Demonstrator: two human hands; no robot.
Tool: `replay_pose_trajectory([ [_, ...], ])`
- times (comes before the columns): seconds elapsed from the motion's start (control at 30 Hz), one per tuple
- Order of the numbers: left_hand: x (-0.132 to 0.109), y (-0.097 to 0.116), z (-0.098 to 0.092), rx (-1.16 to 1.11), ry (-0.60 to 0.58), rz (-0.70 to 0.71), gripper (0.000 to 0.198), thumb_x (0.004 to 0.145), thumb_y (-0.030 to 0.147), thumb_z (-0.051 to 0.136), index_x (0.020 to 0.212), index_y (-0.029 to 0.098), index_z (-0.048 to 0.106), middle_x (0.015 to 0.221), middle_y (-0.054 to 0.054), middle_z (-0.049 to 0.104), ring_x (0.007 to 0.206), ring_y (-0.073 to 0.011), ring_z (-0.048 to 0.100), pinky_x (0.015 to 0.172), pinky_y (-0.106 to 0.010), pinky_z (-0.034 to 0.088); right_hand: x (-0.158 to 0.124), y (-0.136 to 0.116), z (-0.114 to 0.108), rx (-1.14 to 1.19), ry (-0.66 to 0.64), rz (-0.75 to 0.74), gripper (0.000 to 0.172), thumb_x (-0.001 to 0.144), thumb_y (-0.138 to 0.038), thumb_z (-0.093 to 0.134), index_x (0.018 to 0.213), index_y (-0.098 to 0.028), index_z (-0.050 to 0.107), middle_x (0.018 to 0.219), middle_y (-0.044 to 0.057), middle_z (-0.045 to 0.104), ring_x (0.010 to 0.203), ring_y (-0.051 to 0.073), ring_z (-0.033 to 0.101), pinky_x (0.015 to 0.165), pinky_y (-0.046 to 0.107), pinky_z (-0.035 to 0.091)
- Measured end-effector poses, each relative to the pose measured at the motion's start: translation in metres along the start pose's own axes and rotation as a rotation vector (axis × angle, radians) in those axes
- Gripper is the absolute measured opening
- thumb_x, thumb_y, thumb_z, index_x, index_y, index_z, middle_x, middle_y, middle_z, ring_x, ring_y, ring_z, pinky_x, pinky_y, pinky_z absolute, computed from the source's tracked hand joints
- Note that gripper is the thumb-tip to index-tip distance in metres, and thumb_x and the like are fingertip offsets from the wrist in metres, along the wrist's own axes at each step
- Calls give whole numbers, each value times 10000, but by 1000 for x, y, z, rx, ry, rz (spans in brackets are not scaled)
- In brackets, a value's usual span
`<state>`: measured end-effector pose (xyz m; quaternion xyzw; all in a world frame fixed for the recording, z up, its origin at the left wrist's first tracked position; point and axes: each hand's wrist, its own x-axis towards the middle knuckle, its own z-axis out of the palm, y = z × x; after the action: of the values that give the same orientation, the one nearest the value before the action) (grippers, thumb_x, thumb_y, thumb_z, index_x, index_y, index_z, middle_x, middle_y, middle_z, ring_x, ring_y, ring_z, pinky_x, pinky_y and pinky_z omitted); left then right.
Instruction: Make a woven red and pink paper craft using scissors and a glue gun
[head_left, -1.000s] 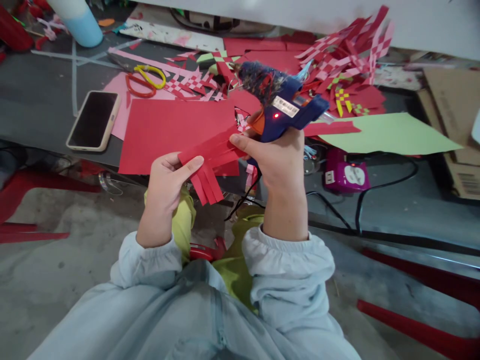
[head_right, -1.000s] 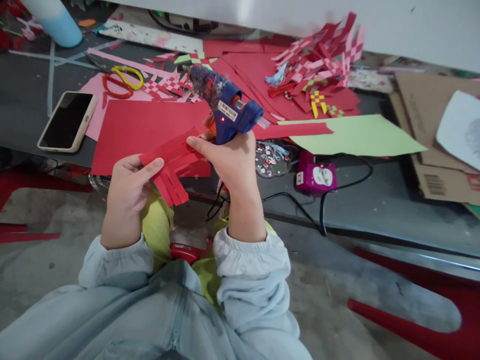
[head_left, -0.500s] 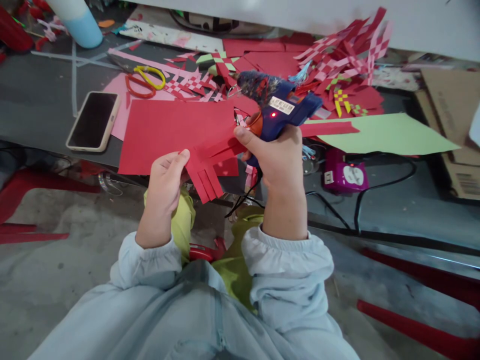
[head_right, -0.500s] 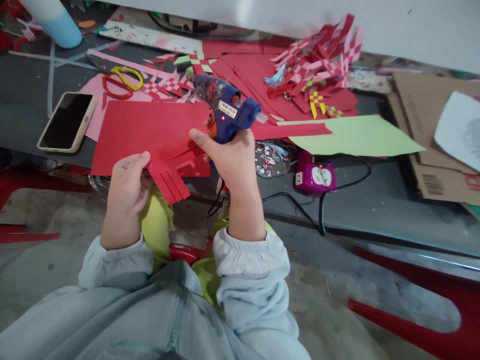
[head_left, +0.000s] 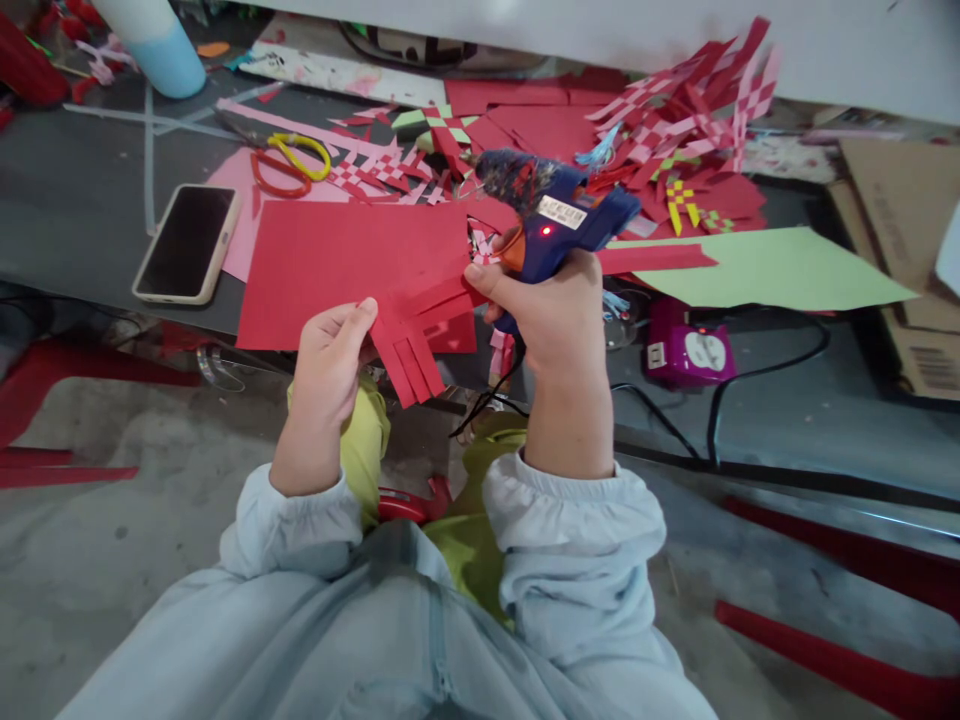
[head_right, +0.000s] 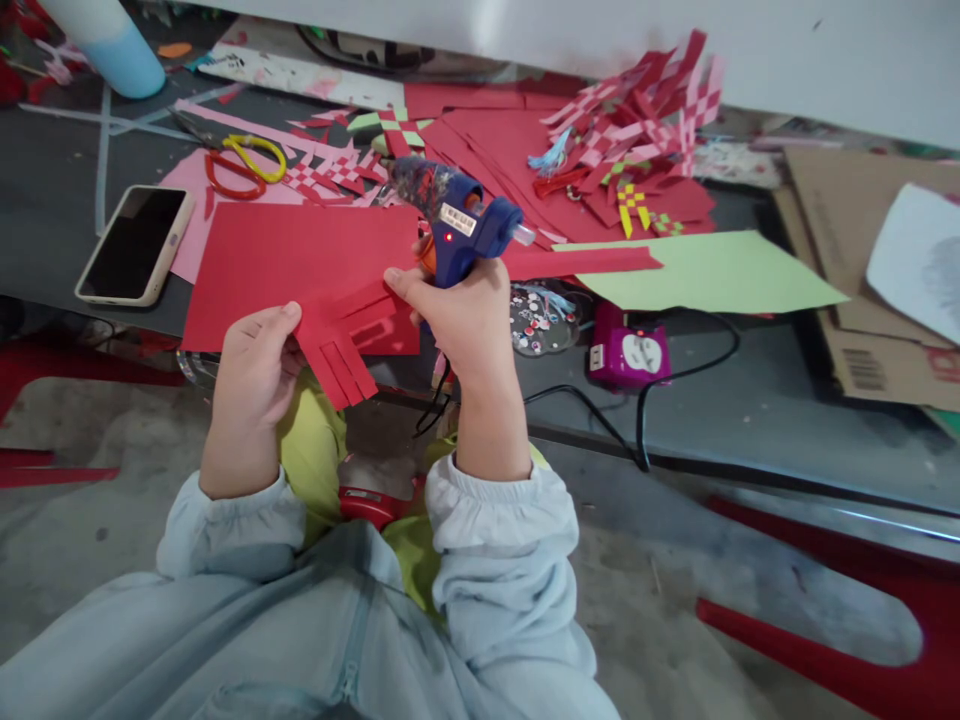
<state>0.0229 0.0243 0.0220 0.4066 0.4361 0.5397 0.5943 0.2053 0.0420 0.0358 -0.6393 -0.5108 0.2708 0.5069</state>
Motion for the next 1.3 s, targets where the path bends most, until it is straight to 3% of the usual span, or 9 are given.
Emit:
replay_pose_trajectory([
  [0.47,8,1,-12,188,-4,23,356,698,518,764,617,190,652,611,-4,651,544,-122,589,530,-238,519,3,11,2,-101,-5,-51,303,745,-501,685,865,-231,622,695,50,703,508,202,645,500,431,564],
  [0.57,15,0,-17,379,-6,66,326,727,496,738,660,181,684,624,-13,654,553,-126,578,538,-240,498,3,12,1,-111,29,-44,371,766,-566,642,912,-225,627,763,80,727,553,228,675,499,433,556],
  [0.67,23,0,-20,726,60,158,268,775,435,693,686,182,705,613,-14,644,570,-137,563,585,-260,469,4,15,0,-136,32,-35,417,782,-591,613,985,-227,627,870,112,744,657,269,712,539,456,559],
  [0.77,27,1,-21,1018,165,230,223,793,398,673,834,191,746,787,-49,718,712,-180,619,717,-303,471,5,21,-1,-210,11,-35,410,799,-567,609,1011,-217,629,875,122,738,721,301,721,584,497,569],
  [0.9,25,3,-23,1198,238,278,283,851,381,606,1016,188,731,950,-95,720,861,-227,638,838,-350,462,7,27,1,-298,-28,-104,326,814,-488,626,982,-209,636,798,103,716,780,314,719,685,561,579],
  [1.13,6,8,-27,1291,213,387,273,863,222,497,1020,208,720,962,-68,713,921,-221,637,846,-343,464,4,23,4,-327,-13,-99,213,773,-387,681,901,-226,627,803,90,723,791,303,709,739,557,578],
  [1.3,-7,10,-22,1340,65,441,312,835,146,466,998,218,723,990,-51,718,965,-227,637,880,-360,487,2,28,6,-374,-37,-137,251,793,-387,651,978,-220,628,812,98,719,836,319,714,731,541,580],
])
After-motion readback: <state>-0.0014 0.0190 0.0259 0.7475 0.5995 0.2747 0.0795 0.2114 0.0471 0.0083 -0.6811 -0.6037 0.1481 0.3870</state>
